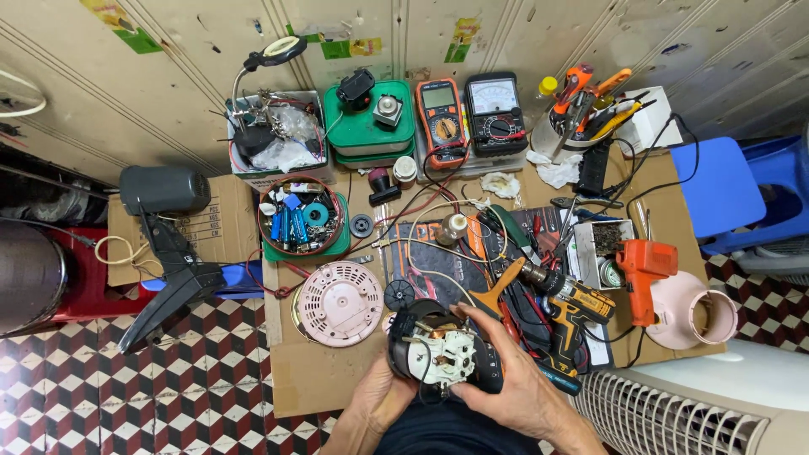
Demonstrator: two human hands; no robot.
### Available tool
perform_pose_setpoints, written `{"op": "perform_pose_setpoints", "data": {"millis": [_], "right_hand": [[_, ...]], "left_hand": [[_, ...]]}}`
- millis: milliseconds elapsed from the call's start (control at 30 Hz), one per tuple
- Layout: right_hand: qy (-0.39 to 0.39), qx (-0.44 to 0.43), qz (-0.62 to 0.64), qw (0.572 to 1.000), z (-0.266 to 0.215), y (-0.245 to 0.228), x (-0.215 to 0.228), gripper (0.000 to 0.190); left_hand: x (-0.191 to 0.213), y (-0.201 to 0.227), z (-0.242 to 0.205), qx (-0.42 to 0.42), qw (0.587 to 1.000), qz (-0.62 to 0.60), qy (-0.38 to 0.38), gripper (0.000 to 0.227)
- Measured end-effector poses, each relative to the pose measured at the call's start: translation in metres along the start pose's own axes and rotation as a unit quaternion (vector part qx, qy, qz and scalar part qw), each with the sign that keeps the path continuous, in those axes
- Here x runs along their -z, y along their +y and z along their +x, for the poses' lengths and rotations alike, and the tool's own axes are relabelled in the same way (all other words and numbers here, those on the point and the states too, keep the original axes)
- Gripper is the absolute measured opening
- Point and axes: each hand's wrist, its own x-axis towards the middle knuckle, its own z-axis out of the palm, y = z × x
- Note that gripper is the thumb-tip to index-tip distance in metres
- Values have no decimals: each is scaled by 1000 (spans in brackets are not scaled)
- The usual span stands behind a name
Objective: Cleaning a motor component of an appliance using a brush and applying lubricant or cleaning solution.
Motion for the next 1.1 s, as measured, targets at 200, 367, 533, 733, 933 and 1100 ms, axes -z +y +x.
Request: {"op": "perform_pose_setpoints", "data": {"millis": [200,367,533,733,933,1100], "right_hand": [[35,12,4,999,-1,-3,6,97],[177,8,129,976,-34,72,-32,85],[128,-66,428,892,-20,73,-57,106],[84,-81,494,861,-6,26,-43,116],[76,-96,503,856,-8,38,-40,113],[90,-141,480,861,-8,36,-33,112]], "left_hand": [[-6,2,6,-9,1000,18,-2,44],[-16,21,15,-63,997,-43,7,43],[-65,33,2,-147,982,91,-82,28],[-75,25,-7,-159,971,148,-102,17],[-79,22,-11,-168,960,171,-141,10],[-77,22,-11,-172,954,205,-137,9]]}}
